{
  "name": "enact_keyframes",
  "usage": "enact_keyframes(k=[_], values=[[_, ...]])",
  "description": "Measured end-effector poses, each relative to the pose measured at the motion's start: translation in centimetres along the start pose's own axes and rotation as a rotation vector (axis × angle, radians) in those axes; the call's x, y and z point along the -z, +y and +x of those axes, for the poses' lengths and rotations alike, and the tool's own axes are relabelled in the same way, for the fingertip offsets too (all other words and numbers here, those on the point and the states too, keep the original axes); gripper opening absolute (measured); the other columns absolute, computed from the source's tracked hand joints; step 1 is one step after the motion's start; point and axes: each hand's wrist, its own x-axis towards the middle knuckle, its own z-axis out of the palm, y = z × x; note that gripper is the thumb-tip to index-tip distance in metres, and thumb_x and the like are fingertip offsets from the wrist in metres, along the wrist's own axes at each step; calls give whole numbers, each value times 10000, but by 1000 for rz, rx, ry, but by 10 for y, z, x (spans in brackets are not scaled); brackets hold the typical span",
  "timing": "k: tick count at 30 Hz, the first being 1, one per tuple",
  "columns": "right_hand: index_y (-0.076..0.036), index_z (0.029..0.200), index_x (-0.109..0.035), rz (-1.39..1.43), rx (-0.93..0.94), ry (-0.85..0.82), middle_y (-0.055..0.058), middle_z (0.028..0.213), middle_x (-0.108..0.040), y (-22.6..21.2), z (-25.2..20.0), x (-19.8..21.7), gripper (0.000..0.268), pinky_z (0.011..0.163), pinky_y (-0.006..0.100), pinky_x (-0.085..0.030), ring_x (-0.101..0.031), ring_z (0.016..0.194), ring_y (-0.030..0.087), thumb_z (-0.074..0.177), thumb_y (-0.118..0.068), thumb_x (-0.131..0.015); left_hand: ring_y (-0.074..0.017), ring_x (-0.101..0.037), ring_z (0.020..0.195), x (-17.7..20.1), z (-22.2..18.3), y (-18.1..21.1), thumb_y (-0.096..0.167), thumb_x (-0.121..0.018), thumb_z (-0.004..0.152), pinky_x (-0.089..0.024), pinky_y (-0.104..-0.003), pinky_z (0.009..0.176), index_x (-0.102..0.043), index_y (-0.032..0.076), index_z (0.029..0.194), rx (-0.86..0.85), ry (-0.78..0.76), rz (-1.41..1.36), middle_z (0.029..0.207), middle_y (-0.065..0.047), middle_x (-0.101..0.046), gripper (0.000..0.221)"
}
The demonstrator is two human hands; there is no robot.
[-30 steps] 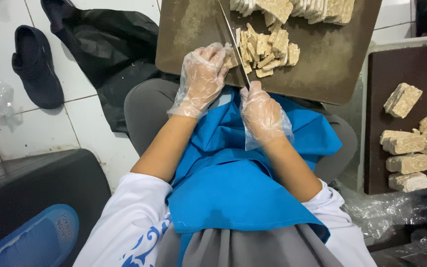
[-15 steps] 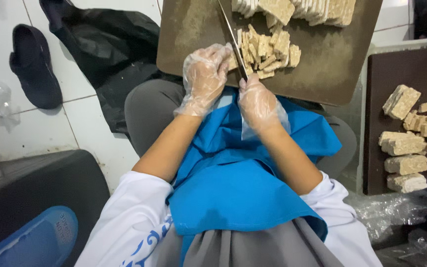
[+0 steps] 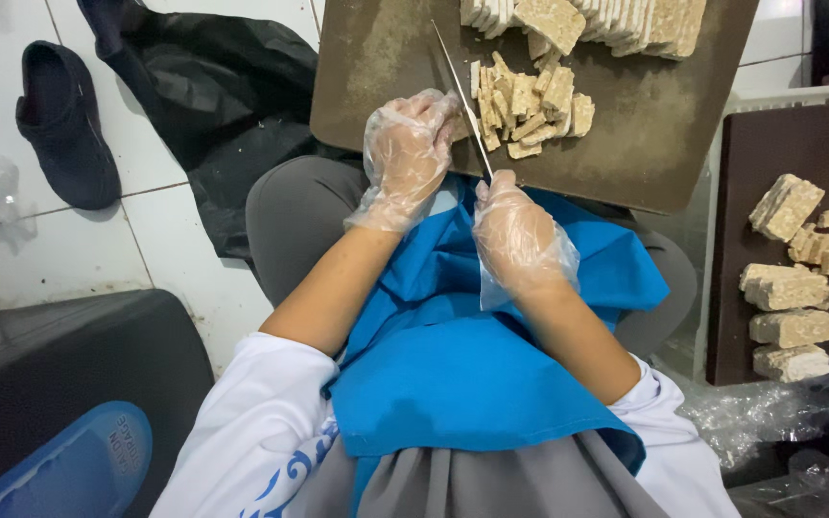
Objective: The person sits on the floor with a cutting board on their lap and uses a knife to cut rectangular food blocks into smaller pieces. They wear gloves and repeatedly slice the food while another person works nearby.
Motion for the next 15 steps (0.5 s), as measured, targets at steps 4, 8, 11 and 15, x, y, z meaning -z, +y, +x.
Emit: enact_keyframes(k=[4,8,11,15], values=[[-27,1049,-512,-3,22,4,326,854,-676,10,15,-16,282,735,627,-486,-650,827,542,1041,-308,-491,-314,-655,954,1,2,0,136,-725,837,-513,-460,852,-741,152,1113,-1,15,-13,1097,-37,-721,277],[-3,1061,-498,56,58,99,336,808,-662,8,45,-37,312,721,628,-483,-644,803,547,1074,-314,-489,-308,-679,948,5,0,4,102,-729,839,-520,-454,859,-737,141,1088,25,52,-103,1089,-47,-739,252],[-32,1069,-527,126,142,169,331,809,-664,11,46,-35,265,705,633,-475,-643,795,545,1061,-293,-485,-301,-696,962,10,-1,7,70,-727,838,-530,-442,877,-738,140,1062,50,82,-166,1094,-53,-749,235],[-20,1057,-519,49,120,110,330,818,-666,9,30,-22,281,730,636,-480,-648,803,547,1066,-299,-481,-315,-693,938,14,1,8,57,-734,837,-525,-454,858,-752,131,1054,79,48,-176,1060,-52,-760,230]])
